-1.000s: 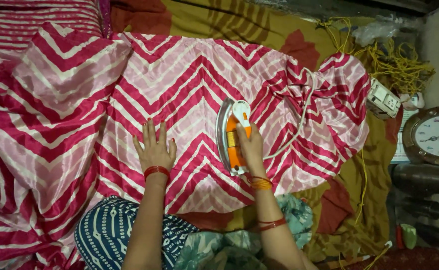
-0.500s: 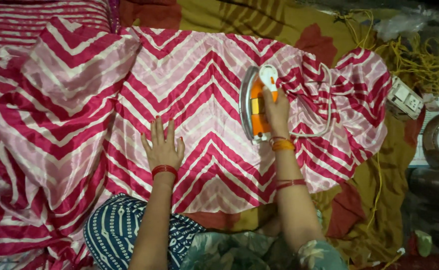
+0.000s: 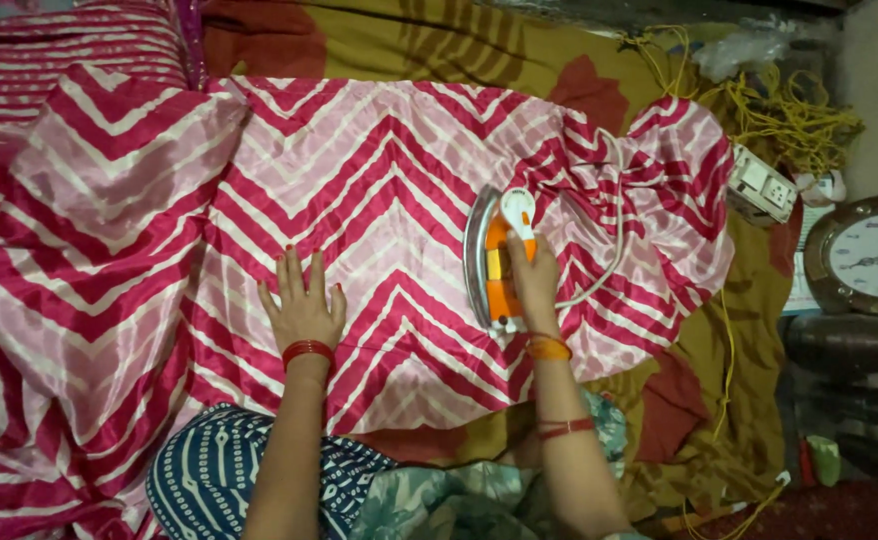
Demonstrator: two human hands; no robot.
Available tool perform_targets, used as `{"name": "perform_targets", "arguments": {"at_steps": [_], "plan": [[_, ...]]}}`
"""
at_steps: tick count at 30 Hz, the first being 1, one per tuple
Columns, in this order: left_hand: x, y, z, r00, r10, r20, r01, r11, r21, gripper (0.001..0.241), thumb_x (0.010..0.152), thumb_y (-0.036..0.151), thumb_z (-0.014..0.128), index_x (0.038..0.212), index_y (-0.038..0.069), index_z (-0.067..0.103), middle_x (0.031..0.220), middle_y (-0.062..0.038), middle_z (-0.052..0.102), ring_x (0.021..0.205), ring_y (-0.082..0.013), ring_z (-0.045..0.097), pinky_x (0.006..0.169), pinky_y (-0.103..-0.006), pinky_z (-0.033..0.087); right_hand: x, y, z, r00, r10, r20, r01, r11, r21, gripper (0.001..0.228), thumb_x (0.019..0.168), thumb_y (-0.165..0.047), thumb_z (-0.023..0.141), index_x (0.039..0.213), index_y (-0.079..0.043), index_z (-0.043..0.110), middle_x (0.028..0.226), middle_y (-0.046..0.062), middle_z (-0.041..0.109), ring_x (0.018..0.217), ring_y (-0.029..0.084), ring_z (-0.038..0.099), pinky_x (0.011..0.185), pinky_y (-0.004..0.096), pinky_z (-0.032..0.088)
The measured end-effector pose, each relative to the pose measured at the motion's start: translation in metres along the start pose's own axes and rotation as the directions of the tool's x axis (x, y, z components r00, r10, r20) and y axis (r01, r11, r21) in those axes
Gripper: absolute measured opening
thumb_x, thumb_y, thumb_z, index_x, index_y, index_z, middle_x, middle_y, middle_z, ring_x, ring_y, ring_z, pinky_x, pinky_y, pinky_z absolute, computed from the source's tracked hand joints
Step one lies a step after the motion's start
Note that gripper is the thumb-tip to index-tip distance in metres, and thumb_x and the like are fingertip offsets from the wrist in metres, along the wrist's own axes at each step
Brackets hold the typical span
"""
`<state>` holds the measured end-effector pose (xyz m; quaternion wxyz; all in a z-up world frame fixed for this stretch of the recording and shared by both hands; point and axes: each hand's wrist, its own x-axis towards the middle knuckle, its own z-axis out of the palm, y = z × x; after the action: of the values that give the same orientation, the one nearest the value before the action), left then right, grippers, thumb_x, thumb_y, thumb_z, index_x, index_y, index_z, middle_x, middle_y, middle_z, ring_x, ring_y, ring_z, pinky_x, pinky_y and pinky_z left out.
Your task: The recorder is ironing a pink and white zigzag patterned cloth on a bed.
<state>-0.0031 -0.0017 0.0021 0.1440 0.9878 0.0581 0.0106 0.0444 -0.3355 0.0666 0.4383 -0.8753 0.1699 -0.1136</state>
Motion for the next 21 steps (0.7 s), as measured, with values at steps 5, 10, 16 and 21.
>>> {"name": "perform_targets", "arguments": {"at_steps": [5, 10, 16, 21], "plan": [[-0.001, -0.001, 0.003, 1.0, 0.006, -0.015, -0.007, 1.0, -0.024, 0.064, 0.099, 0.042, 0.041, 0.159, 0.02, 0.039, 0.17, -0.014, 0.025, 0.158, -0.0279, 0.018, 0.125, -0.0586, 0.008, -0.008, -0.014, -0.012, 0.977, 0.204, 0.056, -0.208, 0.976, 0.07, 0.042, 0.096, -0.042, 0.067, 0.102, -0.001, 0.069, 0.068, 0.009, 0.065, 0.054, 0.018, 0.059, 0.05, 0.035, 0.046], [0.002, 0.002, 0.003, 1.0, 0.001, -0.021, -0.002, 0.999, -0.046, 0.064, 0.1, 0.042, 0.041, 0.16, 0.02, 0.039, 0.17, -0.014, 0.025, 0.157, -0.0282, 0.018, 0.125, -0.0595, 0.008, 0.035, 0.009, -0.012, 0.993, -0.109, -0.044, 0.104, 0.988, -0.111, 0.044, 0.096, -0.042, 0.068, 0.103, 0.001, 0.071, 0.081, 0.018, 0.073, 0.071, 0.031, 0.072, 0.065, 0.043, 0.054], [0.001, 0.0, 0.002, 1.0, -0.015, -0.017, 0.016, 1.0, 0.006, 0.063, 0.099, 0.041, 0.042, 0.159, 0.021, 0.04, 0.169, -0.013, 0.027, 0.158, -0.028, 0.019, 0.126, -0.0576, 0.009, 0.074, -0.022, -0.014, 0.956, -0.274, -0.102, 0.214, 0.893, -0.397, 0.045, 0.101, -0.04, 0.065, 0.113, 0.003, 0.068, 0.089, 0.028, 0.071, 0.083, 0.047, 0.07, 0.072, 0.053, 0.052], [0.001, 0.0, -0.001, 1.0, -0.003, -0.019, 0.003, 1.0, -0.002, 0.063, 0.099, 0.043, 0.04, 0.158, 0.021, 0.041, 0.169, -0.013, 0.027, 0.157, -0.0279, 0.019, 0.124, -0.0577, 0.009, 0.086, 0.006, -0.008, 0.958, -0.279, -0.063, 0.24, 0.903, -0.357, 0.048, 0.103, -0.045, 0.064, 0.108, 0.003, 0.065, 0.09, 0.026, 0.071, 0.083, 0.045, 0.07, 0.073, 0.051, 0.053]]}}
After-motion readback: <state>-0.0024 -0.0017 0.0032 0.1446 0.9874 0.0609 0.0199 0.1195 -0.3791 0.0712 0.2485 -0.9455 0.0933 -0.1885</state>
